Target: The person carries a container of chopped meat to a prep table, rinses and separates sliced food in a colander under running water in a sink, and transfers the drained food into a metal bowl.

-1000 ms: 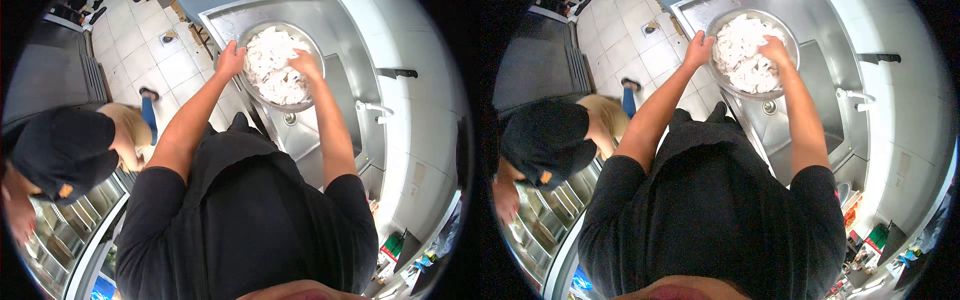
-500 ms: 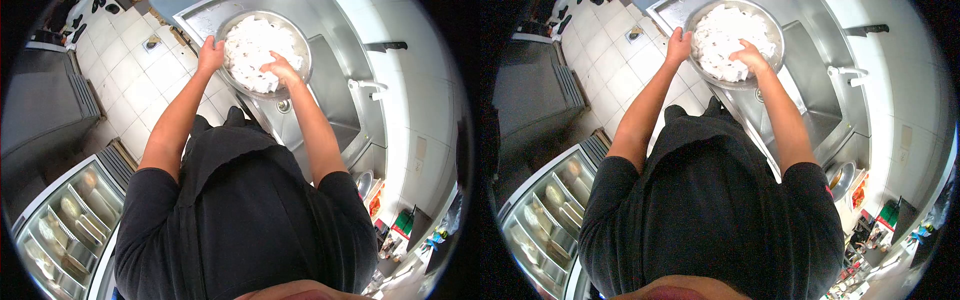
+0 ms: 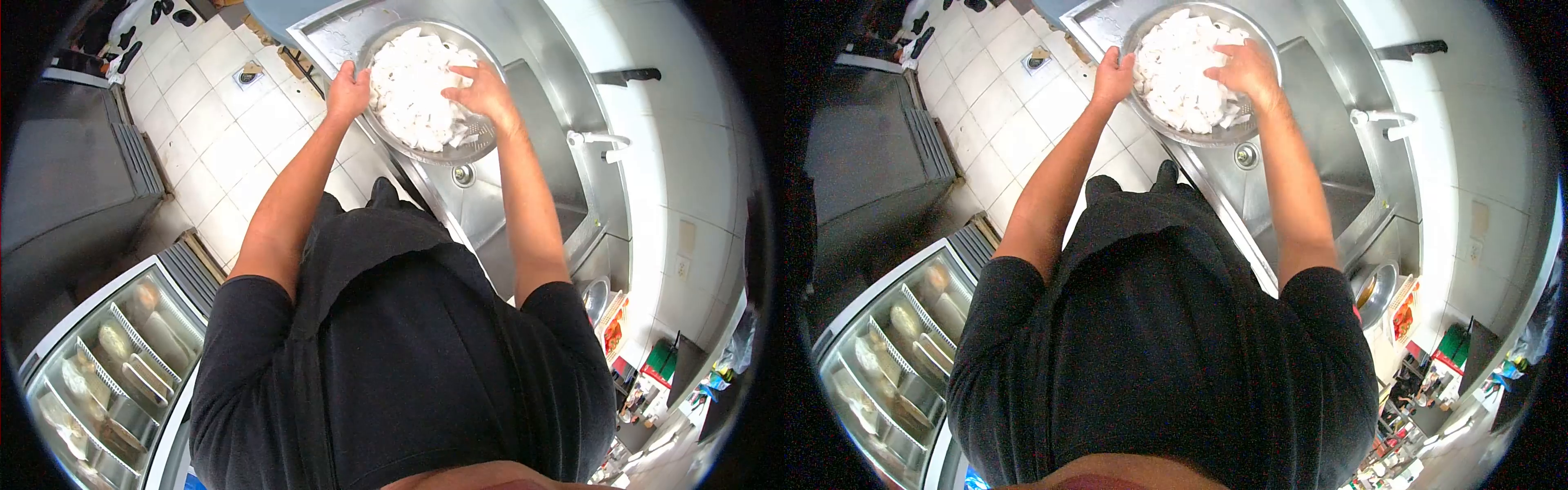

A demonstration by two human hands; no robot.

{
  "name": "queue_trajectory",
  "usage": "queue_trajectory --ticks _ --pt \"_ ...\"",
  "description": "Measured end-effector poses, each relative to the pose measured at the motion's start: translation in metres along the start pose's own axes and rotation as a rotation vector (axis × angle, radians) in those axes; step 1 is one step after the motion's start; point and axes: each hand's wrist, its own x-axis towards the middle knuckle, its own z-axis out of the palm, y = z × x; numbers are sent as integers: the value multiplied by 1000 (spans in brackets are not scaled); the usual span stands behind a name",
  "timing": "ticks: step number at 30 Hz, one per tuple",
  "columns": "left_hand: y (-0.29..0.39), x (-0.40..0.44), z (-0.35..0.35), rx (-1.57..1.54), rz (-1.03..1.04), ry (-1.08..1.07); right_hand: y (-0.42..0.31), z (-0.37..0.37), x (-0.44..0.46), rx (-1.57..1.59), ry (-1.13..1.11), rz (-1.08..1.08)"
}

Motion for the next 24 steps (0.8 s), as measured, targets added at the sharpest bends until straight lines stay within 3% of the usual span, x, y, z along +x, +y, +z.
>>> queue_trajectory --ticks 2,4,5,8,9,10,12,13,16,19,22,24 --pt "3 -2 -3 62 18 26 19 31 -1 -56 83 61" --pt "-10 3 5 4 69 45 25 76 6 -97 -54 -35" --pt "-5 1 5 -2 52 28 22 93 1 -184 53 9" --pt "7 -3 -6 6 7 16 -5 85 6 -284 -28 217" --pt "5 -3 -6 23 -4 10 20 99 21 -205 82 215" --pt "5 -2 -3 33 -9 4 35 101 26 -159 35 195" --pt "8 -1 -3 31 9 -3 56 91 44 -83 -49 129" --pt "8 -4 -6 32 3 -6 68 91 42 158 47 169" --pt "13 -6 -9 88 -24 3 79 60 38 446 86 143" --pt "9 -6 -6 41 -6 8 30 4 9 471 101 184" --pt "6 -3 -4 8 -21 -9 16 -19 9 296 37 257" --pt "4 -2 -2 -10 -18 -8 8 -31 1 87 -21 47"
